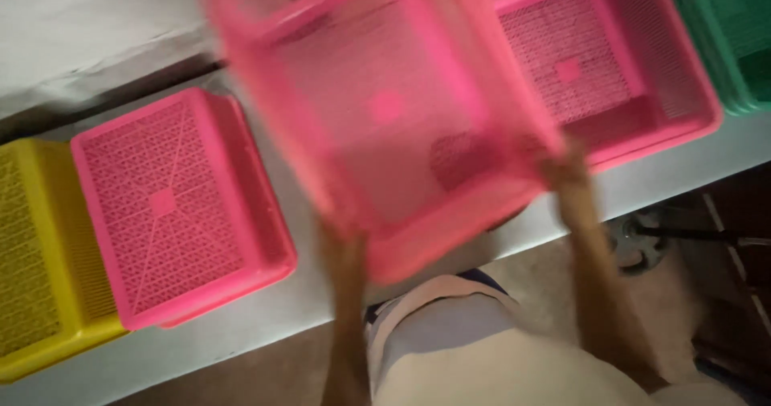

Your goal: Wiping down the interiors and exteriors of plastic baskets using a cloth.

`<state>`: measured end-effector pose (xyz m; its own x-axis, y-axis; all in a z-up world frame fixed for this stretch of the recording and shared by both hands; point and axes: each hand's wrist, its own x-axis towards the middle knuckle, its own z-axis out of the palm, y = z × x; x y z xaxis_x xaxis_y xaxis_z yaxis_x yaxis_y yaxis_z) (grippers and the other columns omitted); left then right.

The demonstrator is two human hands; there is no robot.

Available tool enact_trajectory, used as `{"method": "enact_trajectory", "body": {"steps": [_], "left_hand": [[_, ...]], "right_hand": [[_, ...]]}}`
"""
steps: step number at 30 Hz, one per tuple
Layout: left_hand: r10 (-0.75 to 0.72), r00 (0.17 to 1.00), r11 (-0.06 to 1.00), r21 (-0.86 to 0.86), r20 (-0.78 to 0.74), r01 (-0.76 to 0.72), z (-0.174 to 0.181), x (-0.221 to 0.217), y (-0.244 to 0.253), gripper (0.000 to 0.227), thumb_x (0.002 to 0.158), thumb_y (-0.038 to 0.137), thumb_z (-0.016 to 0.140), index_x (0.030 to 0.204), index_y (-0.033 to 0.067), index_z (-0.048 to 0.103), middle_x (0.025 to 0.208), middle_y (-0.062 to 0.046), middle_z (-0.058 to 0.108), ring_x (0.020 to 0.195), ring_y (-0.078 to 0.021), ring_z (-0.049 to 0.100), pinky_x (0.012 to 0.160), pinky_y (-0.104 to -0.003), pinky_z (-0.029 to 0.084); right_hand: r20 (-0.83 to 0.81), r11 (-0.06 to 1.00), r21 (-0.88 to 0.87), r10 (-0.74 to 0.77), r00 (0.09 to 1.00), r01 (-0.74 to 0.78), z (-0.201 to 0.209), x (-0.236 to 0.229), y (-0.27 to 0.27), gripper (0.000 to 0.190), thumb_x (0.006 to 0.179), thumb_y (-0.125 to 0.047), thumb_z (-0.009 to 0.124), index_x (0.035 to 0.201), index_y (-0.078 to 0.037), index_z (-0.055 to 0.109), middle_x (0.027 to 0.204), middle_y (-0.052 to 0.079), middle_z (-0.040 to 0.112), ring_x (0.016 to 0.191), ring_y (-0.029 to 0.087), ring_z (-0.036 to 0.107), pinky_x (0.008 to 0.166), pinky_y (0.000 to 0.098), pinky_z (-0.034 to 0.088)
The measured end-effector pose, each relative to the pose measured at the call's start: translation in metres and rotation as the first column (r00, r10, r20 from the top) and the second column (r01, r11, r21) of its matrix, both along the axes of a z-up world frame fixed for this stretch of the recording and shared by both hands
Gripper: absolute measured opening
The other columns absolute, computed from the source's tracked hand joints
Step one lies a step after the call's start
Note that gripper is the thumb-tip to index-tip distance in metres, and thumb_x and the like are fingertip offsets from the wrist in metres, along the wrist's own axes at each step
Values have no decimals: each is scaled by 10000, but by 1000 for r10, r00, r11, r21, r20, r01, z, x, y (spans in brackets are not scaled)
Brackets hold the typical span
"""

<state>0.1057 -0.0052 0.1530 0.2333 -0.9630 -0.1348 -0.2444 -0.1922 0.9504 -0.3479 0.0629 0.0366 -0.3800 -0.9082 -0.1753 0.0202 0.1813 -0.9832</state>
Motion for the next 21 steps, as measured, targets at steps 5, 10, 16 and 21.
{"method": "enact_trajectory", "body": {"steps": [5, 10, 16, 21], "left_hand": [[-569, 810, 811, -261, -143, 523, -48, -185, -32, 1004, 850, 190, 647, 1595, -56, 20, 1692, -264, -24, 1593, -357, -26, 1296, -454, -20], [-597, 800, 711, -423, 60, 562, -91, -337, -73, 933, 917, 334, 586, 1629, 7, 80, 1673, -357, 97, 1577, -499, 108, 1290, -566, 130], [-567, 822, 809, -221, -52, 545, -70, -348, -59, 865, 942, 280, 415, 1592, -34, -61, 1662, -346, -37, 1441, -542, 252, 1118, -551, 302], [-634, 760, 772, -179, -143, 610, -51, -334, -49, 813, 870, -29, 440, 1571, -98, 33, 1637, -375, 112, 1539, -502, 106, 1271, -533, 96]], "right_hand": [[-421, 856, -254, -517, 745, 450, 166, -104, 30, 310, 1060, -8, 581, 1309, -193, 598, 1140, -44, 569, 1041, 93, 538, 885, 230, 472], [-447, 869, -319, -491, 748, 379, 133, -237, 38, 239, 1221, -201, 477, 1417, -144, 600, 1367, 34, 595, 1259, 205, 573, 1145, 390, 546], [-930, 959, -261, -280, 237, 110, 20, -349, 10, 225, 1001, -50, 592, 1170, -110, 727, 1048, 14, 647, 868, 181, 570, 674, 343, 431], [-983, 989, -136, -142, 120, 54, 28, -259, -9, 642, 833, 60, 549, 1468, 65, 644, 1320, 357, 630, 1193, 513, 520, 1081, 552, 317]]}}
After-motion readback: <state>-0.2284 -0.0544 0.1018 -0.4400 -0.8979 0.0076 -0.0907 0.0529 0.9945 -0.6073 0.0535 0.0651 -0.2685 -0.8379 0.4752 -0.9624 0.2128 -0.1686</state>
